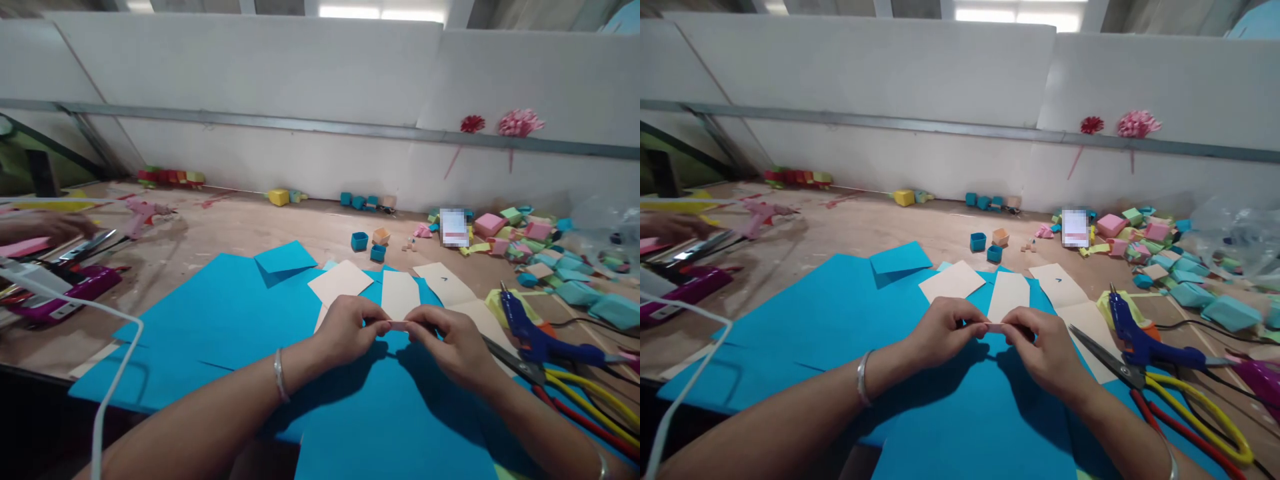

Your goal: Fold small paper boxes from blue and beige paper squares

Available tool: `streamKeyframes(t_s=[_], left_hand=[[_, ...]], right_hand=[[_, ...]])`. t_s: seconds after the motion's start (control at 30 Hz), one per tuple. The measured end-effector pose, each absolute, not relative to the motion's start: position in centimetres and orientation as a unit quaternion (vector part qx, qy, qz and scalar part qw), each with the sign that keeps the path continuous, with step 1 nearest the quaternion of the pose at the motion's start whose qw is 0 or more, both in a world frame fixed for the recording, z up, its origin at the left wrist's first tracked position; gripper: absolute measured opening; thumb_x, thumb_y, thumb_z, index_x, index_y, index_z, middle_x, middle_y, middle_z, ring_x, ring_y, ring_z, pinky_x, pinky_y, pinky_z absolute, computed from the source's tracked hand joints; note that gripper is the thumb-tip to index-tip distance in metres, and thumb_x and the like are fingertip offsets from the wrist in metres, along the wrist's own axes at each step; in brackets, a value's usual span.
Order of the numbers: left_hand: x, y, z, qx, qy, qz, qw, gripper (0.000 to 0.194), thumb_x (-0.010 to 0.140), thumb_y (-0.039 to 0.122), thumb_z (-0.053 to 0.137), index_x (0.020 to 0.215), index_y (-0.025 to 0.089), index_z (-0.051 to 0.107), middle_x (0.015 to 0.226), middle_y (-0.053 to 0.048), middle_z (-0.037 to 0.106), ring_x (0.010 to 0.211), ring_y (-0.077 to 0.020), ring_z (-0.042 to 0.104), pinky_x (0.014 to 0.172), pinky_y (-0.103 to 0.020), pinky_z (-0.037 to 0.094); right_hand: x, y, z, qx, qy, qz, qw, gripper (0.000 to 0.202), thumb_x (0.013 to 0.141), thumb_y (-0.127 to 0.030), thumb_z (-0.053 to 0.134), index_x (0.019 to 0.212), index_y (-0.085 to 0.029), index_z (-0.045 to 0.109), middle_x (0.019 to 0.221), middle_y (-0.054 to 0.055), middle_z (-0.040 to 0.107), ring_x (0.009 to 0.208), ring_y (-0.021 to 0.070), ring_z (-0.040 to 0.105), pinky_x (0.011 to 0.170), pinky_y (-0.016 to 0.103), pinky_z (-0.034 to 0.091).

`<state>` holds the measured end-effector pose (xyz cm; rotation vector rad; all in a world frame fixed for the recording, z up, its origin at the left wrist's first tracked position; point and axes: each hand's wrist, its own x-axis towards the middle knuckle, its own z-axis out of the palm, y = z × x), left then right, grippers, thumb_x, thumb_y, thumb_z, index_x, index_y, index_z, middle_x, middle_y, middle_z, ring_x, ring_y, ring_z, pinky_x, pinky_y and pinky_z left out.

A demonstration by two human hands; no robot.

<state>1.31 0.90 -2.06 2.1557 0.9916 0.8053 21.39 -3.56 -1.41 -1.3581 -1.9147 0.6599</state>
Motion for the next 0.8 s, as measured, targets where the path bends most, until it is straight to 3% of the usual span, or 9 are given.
streamKeyframes(t_s=[0.17, 0.3, 0.4, 0.57, 0.63, 0.8], left_hand=[[1.5, 0.9, -2.2, 0.811, 0.391, 0.291, 0.324, 0.016, 0.086, 0.023, 0.062, 0.081, 0.018, 0.076, 0.076, -0.001, 0.074, 0.070, -0.0139, 0.063, 0.063, -0.023, 0.039], [1.5, 0.7, -2.3, 0.812, 0.392, 0.296, 0.315, 0.021, 0.088, 0.030, 0.059, 0.087, 0.018, 0.076, 0.080, -0.003, 0.074, 0.070, -0.0147, 0.062, 0.063, -0.024, 0.039], [1.4, 0.5, -2.2, 0.837, 0.367, 0.279, 0.294, 0.027, 0.090, 0.035, 0.056, 0.084, 0.018, 0.076, 0.078, -0.004, 0.073, 0.070, -0.0157, 0.062, 0.060, -0.025, 0.038], [0.9, 0.8, -2.4, 0.891, 0.320, 0.250, 0.204, 0.021, 0.088, 0.028, 0.056, 0.085, 0.018, 0.074, 0.084, -0.006, 0.074, 0.077, -0.0191, 0.064, 0.062, -0.027, 0.038], [0.8, 0.9, -2.4, 0.902, 0.310, 0.244, 0.178, 0.021, 0.089, 0.029, 0.055, 0.083, 0.018, 0.072, 0.083, -0.006, 0.074, 0.077, -0.0192, 0.064, 0.062, -0.027, 0.037], [0.8, 0.9, -2.4, 0.917, 0.312, 0.203, 0.144, 0.018, 0.086, 0.029, 0.058, 0.080, 0.018, 0.071, 0.082, -0.006, 0.073, 0.076, -0.0209, 0.065, 0.060, -0.028, 0.038]], right_hand=[[21.7, -3.7, -1.2, -0.539, -0.744, 0.245, 0.310, 0.030, 0.094, -0.040, 0.050, 0.083, -0.022, 0.070, 0.075, 0.001, 0.070, 0.068, 0.0149, 0.061, 0.062, 0.026, 0.044], [21.5, -1.4, 1.5, -0.546, -0.794, 0.070, 0.258, 0.029, 0.092, -0.034, 0.050, 0.110, -0.020, 0.067, 0.094, 0.005, 0.072, 0.079, 0.0178, 0.064, 0.072, 0.029, 0.046], [21.0, 3.7, 4.1, -0.585, -0.792, -0.015, 0.173, 0.025, 0.092, -0.033, 0.051, 0.109, -0.022, 0.067, 0.102, 0.006, 0.070, 0.089, 0.0175, 0.064, 0.078, 0.028, 0.046], [19.8, 14.0, 4.4, -0.647, -0.751, -0.036, 0.128, 0.034, 0.093, -0.035, 0.056, 0.122, -0.018, 0.059, 0.126, 0.012, 0.059, 0.106, 0.0212, 0.061, 0.091, 0.037, 0.048], [19.3, 16.8, 3.4, -0.661, -0.743, -0.028, 0.099, 0.038, 0.093, -0.038, 0.057, 0.125, -0.018, 0.056, 0.126, 0.010, 0.057, 0.106, 0.0216, 0.060, 0.089, 0.043, 0.052], [18.0, 20.1, 1.5, -0.673, -0.740, -0.002, 0.007, 0.036, 0.093, -0.037, 0.058, 0.122, -0.017, 0.057, 0.123, 0.009, 0.059, 0.104, 0.0212, 0.061, 0.088, 0.042, 0.053]])
